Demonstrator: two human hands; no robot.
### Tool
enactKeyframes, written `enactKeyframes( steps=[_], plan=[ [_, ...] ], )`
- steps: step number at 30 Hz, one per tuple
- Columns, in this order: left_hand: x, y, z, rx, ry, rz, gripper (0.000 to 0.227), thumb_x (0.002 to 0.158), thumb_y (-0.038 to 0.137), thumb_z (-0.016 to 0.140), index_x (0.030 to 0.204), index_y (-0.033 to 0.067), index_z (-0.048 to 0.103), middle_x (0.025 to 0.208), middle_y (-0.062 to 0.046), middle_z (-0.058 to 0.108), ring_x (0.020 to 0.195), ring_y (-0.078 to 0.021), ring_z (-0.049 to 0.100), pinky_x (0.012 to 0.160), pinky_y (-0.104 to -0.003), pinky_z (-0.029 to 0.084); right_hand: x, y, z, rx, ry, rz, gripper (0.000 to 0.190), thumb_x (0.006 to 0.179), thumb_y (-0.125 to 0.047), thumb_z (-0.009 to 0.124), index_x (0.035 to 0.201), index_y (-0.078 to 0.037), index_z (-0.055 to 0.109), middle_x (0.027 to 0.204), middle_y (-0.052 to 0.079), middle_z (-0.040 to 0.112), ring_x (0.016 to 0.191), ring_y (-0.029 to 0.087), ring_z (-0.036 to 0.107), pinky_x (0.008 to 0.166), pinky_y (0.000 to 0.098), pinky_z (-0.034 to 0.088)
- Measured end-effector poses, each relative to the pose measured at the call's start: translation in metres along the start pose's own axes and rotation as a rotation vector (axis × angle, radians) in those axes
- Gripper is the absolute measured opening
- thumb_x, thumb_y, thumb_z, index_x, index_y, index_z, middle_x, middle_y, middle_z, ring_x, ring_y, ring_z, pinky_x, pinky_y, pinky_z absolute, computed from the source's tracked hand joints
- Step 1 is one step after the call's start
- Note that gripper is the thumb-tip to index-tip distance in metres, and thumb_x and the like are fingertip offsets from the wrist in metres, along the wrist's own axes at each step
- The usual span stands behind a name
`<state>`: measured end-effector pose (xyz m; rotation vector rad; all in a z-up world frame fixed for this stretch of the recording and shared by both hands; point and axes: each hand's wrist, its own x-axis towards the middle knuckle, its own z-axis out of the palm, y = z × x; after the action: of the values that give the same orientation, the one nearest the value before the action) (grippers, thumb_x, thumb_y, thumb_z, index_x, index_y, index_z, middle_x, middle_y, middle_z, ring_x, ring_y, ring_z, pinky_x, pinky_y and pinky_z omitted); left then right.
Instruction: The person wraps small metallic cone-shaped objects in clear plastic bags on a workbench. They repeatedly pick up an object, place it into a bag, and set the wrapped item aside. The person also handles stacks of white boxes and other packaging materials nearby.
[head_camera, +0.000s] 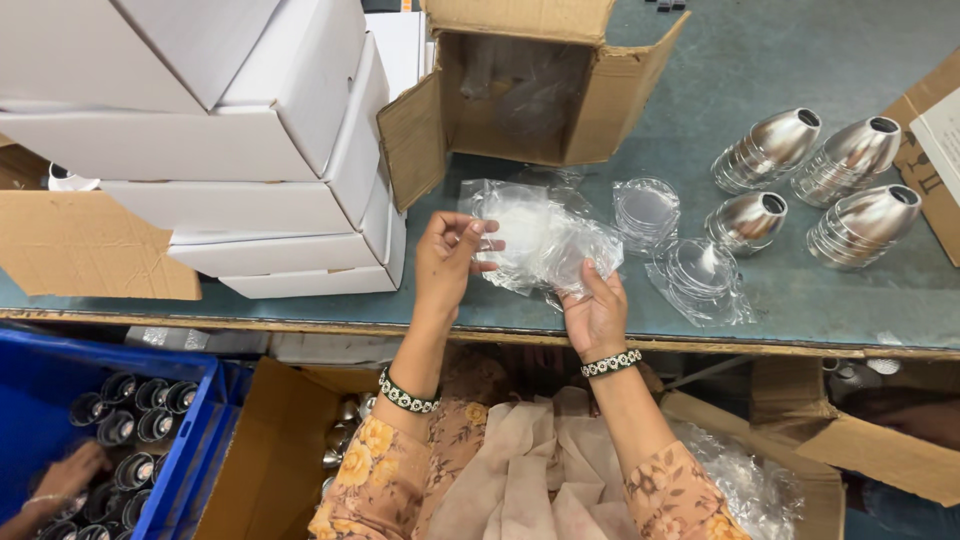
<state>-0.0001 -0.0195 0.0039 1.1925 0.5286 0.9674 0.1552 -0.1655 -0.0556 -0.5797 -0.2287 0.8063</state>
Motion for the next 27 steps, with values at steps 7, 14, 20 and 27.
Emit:
enactKeyframes(
  steps=[7,14,20,27],
  plan=[
    [-0.002,0.002,0.012,-0.021,-0.009,0.038,0.016,0.102,0.012,0.065,0.109,0.0012,0.055,0.103,-0.018,0.073,0.086,-0.0186,0.071,0.062,-0.030,0.064,0.000,-0.001,-0.001,0.009,-0.028,-0.006,0.042,0.101,-0.008,0.058,0.140,-0.004,0.047,0.136,0.014,0.062,0.124,0.029,0.062,0.105,0.0489,0.053],
    [-0.011,0.003,0.026,-0.064,-0.064,0.002,0.024,0.097,0.007,0.067,0.115,0.0016,0.052,0.105,-0.014,0.072,0.091,-0.0237,0.075,0.062,-0.031,0.063,-0.001,0.000,-0.004,0.008,-0.028,0.011,0.041,0.101,-0.010,0.058,0.141,-0.005,0.048,0.134,0.012,0.062,0.121,0.027,0.063,0.101,0.0465,0.054],
    [-0.030,-0.007,0.051,-0.241,0.001,-0.122,0.059,0.087,0.000,0.065,0.134,0.0156,0.033,0.114,-0.010,0.060,0.096,-0.0215,0.073,0.074,-0.034,0.061,-0.001,0.001,-0.004,0.028,-0.040,-0.012,0.041,0.103,-0.011,0.058,0.141,-0.005,0.047,0.135,0.011,0.062,0.122,0.026,0.062,0.102,0.0453,0.053],
    [-0.090,-0.068,0.101,-0.426,0.337,-0.131,0.037,0.095,0.003,0.066,0.122,0.0125,0.042,0.110,-0.006,0.059,0.094,-0.0141,0.062,0.073,-0.029,0.052,-0.001,0.002,-0.006,0.093,0.007,-0.054,0.034,0.103,-0.016,0.059,0.134,-0.003,0.050,0.127,0.013,0.065,0.114,0.028,0.066,0.095,0.0455,0.058]
  ],
)
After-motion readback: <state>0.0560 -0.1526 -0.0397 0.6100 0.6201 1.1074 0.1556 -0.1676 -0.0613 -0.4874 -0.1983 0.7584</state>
